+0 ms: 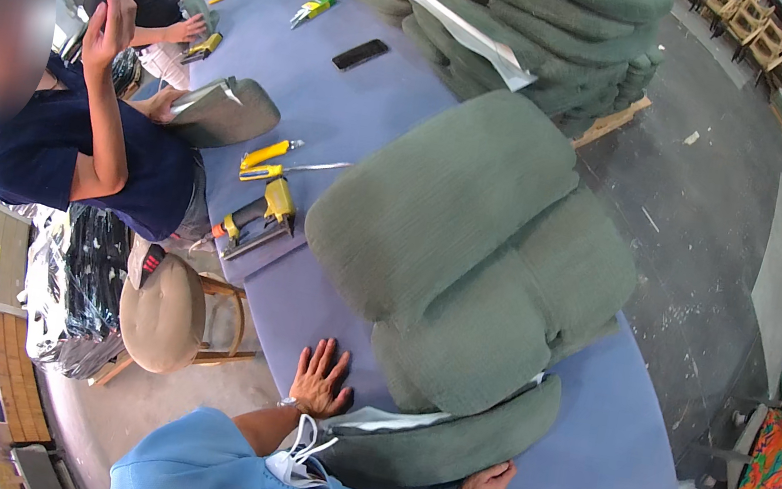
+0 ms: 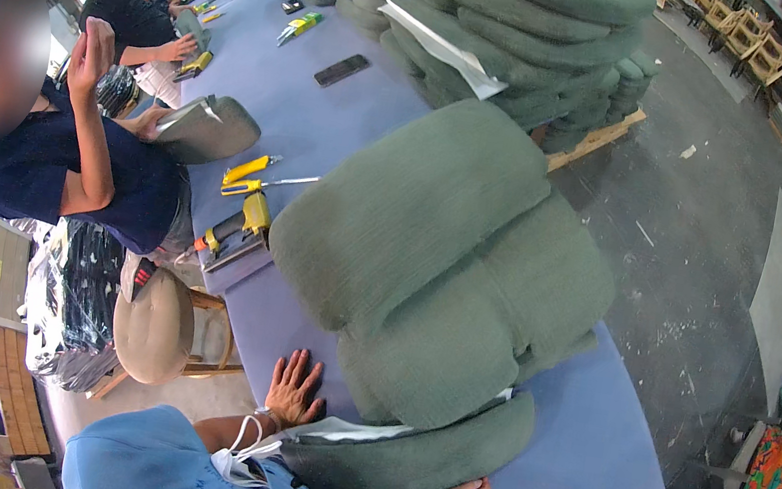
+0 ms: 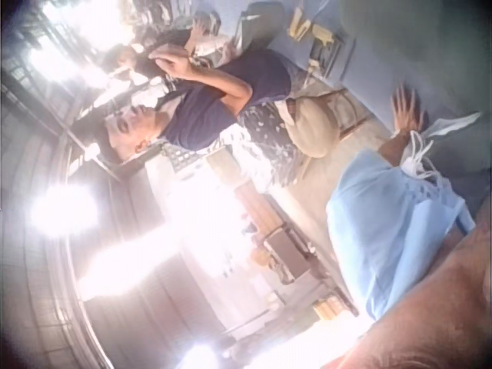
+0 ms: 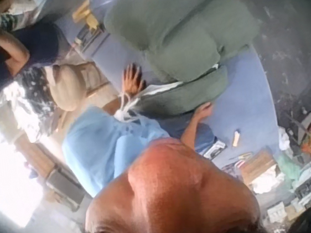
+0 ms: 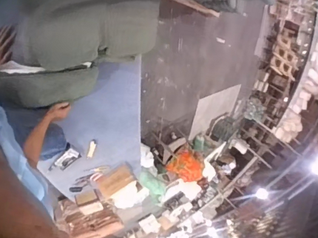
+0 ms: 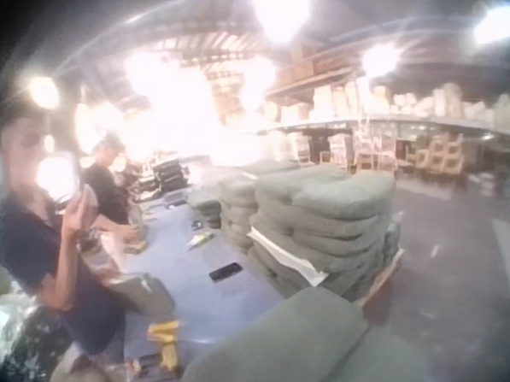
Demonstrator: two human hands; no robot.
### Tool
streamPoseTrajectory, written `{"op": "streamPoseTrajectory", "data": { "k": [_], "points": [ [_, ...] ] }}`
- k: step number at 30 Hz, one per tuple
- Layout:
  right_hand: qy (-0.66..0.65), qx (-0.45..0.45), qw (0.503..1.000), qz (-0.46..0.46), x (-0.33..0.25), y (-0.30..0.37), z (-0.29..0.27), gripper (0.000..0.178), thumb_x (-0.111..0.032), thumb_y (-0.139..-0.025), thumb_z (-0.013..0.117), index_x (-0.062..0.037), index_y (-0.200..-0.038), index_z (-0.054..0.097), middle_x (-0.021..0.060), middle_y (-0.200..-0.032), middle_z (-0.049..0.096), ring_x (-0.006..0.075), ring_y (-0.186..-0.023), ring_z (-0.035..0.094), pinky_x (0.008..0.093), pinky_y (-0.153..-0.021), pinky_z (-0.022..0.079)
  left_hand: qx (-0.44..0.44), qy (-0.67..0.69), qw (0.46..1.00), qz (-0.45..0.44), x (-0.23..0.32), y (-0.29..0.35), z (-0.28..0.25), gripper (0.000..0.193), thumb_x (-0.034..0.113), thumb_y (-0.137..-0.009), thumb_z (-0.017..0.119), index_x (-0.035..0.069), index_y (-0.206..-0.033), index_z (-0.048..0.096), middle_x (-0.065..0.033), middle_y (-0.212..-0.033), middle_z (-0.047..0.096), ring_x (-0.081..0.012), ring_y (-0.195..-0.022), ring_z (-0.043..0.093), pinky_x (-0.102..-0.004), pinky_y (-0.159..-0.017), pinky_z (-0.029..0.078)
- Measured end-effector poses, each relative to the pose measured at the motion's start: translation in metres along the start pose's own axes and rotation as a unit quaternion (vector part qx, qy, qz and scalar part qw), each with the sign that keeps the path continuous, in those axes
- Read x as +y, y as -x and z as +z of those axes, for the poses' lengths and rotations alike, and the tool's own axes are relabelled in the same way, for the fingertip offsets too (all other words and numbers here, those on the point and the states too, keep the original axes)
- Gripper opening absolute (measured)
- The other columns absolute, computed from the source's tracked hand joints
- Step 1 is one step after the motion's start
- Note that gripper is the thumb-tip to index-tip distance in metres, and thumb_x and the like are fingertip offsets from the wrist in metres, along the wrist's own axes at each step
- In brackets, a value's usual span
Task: The person staples the edges of green fabric cushions using a pneumatic staple gun, then trims excess fabric with a utility knife. The person repeatedly picks up cushions, staples them, and places them on a stack on the table.
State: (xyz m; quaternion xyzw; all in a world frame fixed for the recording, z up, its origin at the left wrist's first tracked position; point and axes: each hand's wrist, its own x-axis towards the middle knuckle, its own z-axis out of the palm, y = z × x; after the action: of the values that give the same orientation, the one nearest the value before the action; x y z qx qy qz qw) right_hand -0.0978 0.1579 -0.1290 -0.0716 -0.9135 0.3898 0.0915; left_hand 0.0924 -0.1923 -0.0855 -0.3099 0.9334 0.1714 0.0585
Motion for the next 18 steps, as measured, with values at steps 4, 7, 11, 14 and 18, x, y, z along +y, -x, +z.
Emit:
{"op": "streamPoseTrajectory", "data": {
  "k": [4, 7, 11, 14, 18],
  "points": [
    [-0.004, 0.004, 1.000, -0.009, -0.007, -0.003, 0.006, 0.036, -0.022, -0.106, 0.047, 0.0071, -0.118, 0.065, 0.0260, -0.105, 0.070, 0.0418, -0.091, 0.066, 0.0453, -0.082, 0.052, 0.003, -0.011, 1.000, -0.005, -0.006, 0.009, 0.008, 0.082, 0.058, -0.094, 0.050, 0.016, -0.162, 0.033, -0.0242, -0.170, 0.017, -0.0412, -0.159, 0.013, -0.0625, -0.125, 0.008],
    [-0.016, 0.014, 1.000, -0.020, -0.003, -0.003, 0.003, 0.036, -0.023, -0.106, 0.048, 0.0065, -0.118, 0.065, 0.0259, -0.106, 0.070, 0.0422, -0.091, 0.066, 0.0463, -0.082, 0.051, 0.040, -0.020, 0.999, 0.020, -0.003, -0.005, -0.002, 0.079, 0.056, -0.095, 0.051, 0.018, -0.162, 0.032, -0.0235, -0.170, 0.019, -0.0401, -0.158, 0.015, -0.0621, -0.125, 0.011],
    [-0.052, -0.021, 0.998, -0.012, -0.010, -0.009, 0.001, 0.037, -0.023, -0.107, 0.048, 0.0070, -0.122, 0.064, 0.0259, -0.110, 0.070, 0.0417, -0.097, 0.066, 0.0456, -0.086, 0.051, 0.063, -0.032, 0.997, 0.022, -0.008, 0.002, 0.013, 0.080, 0.057, -0.095, 0.051, 0.020, -0.163, 0.031, -0.0206, -0.171, 0.018, -0.0373, -0.159, 0.014, -0.0600, -0.126, 0.010],
    [-0.092, -0.057, 0.994, 0.027, -0.016, -0.006, 0.000, 0.040, -0.026, -0.108, 0.048, 0.0070, -0.127, 0.063, 0.0261, -0.116, 0.070, 0.0414, -0.104, 0.066, 0.0450, -0.092, 0.050, 0.100, 0.000, 0.995, 0.011, -0.010, -0.003, 0.020, 0.076, 0.055, -0.098, 0.052, 0.022, -0.163, 0.031, -0.0176, -0.172, 0.017, -0.0344, -0.160, 0.013, -0.0604, -0.126, 0.010],
    [-0.097, -0.080, 0.991, 0.050, -0.016, -0.001, 0.005, 0.049, -0.038, -0.110, 0.045, 0.0036, -0.130, 0.063, 0.0228, -0.119, 0.070, 0.0353, -0.106, 0.066, 0.0440, -0.095, 0.048, -0.097, 0.234, 0.960, 0.119, 0.008, -0.017, 0.021, 0.065, 0.048, -0.104, 0.048, 0.013, -0.158, 0.041, -0.0205, -0.166, 0.031, -0.0344, -0.155, 0.029, -0.0561, -0.124, 0.020]
  ]
}}
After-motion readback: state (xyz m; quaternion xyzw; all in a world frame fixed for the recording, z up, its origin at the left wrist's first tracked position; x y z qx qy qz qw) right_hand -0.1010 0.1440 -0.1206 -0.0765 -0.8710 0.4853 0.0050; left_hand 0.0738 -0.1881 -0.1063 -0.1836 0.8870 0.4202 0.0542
